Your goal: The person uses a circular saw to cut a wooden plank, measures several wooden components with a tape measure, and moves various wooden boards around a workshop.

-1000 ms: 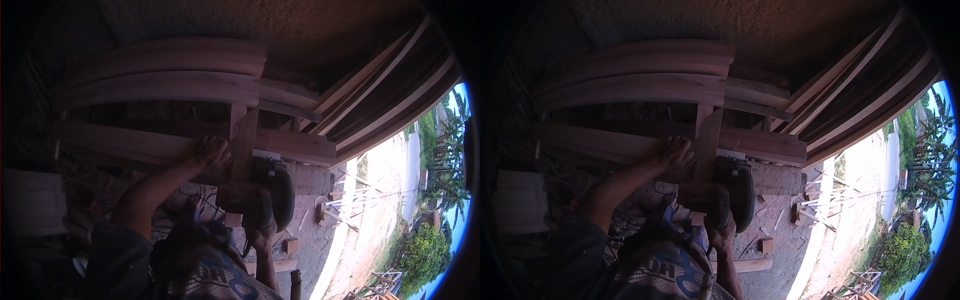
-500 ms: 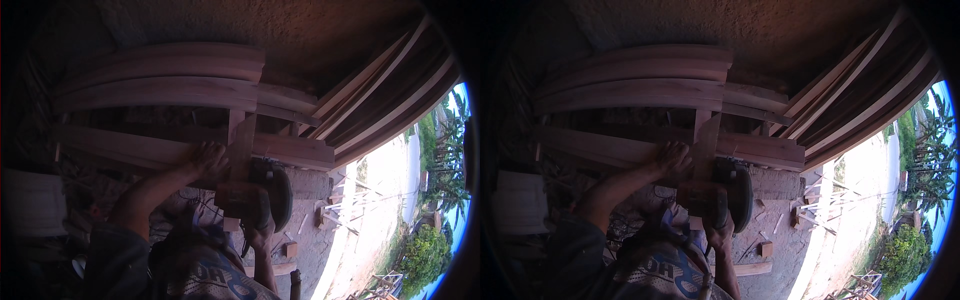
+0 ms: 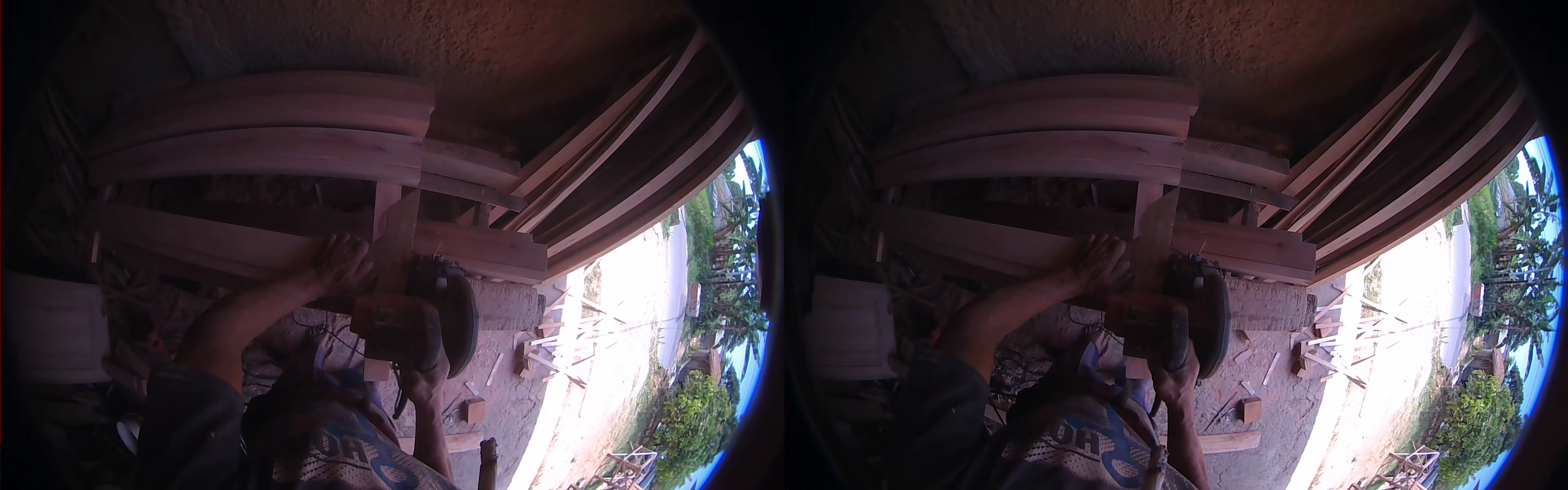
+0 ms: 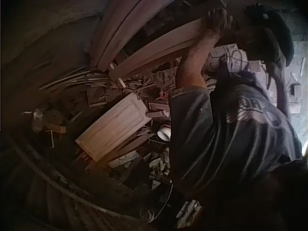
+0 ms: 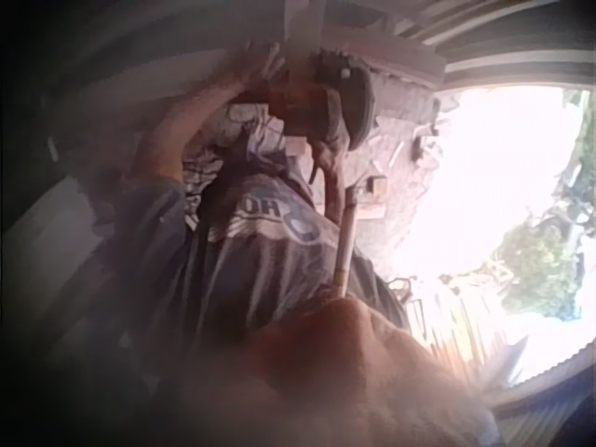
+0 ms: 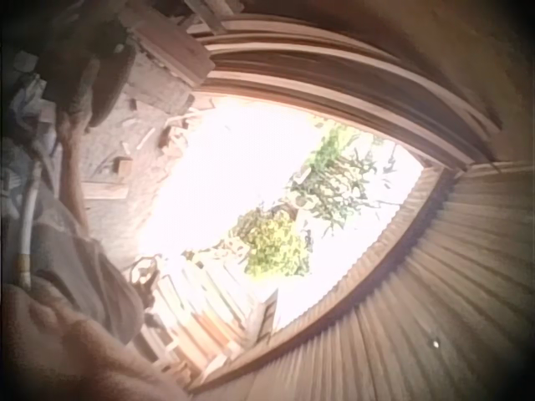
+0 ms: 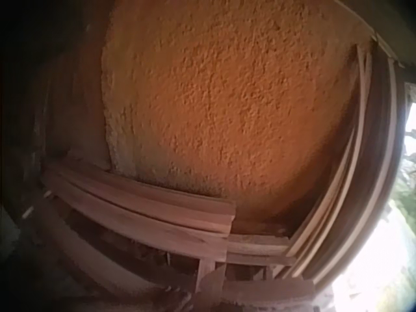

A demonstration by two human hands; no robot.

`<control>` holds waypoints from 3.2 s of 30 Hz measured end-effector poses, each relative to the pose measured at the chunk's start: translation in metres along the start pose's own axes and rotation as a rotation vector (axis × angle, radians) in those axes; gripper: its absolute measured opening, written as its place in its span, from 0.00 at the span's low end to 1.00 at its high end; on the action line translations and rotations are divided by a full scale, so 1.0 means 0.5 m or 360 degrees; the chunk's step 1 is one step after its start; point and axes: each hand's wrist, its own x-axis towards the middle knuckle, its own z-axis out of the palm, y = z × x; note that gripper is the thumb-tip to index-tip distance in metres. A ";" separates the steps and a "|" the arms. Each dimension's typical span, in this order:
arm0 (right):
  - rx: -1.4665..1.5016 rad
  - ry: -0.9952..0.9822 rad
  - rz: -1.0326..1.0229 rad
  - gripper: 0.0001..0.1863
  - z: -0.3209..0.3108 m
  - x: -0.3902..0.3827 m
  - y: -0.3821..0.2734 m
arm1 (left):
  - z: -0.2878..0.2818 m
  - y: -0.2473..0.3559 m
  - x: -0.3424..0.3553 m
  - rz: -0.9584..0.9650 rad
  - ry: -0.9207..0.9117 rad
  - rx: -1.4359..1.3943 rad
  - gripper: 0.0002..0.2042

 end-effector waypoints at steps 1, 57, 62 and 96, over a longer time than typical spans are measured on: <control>0.0007 0.0009 0.0014 0.18 0.001 0.001 -0.002 | -0.003 0.001 0.002 -0.0007 -0.0041 -0.0021 0.17; -0.0117 -0.0028 0.0051 0.24 0.009 0.106 -0.028 | 0.009 -0.052 0.012 0.0469 0.0039 0.0051 0.11; -0.0124 -0.0015 0.0094 0.24 0.010 0.115 -0.024 | 0.002 -0.049 0.013 0.0475 0.0059 -0.0006 0.19; 0.0015 0.0064 0.0013 0.20 0.054 0.270 -0.109 | -0.089 0.005 0.021 0.0096 -0.0091 -0.0922 0.22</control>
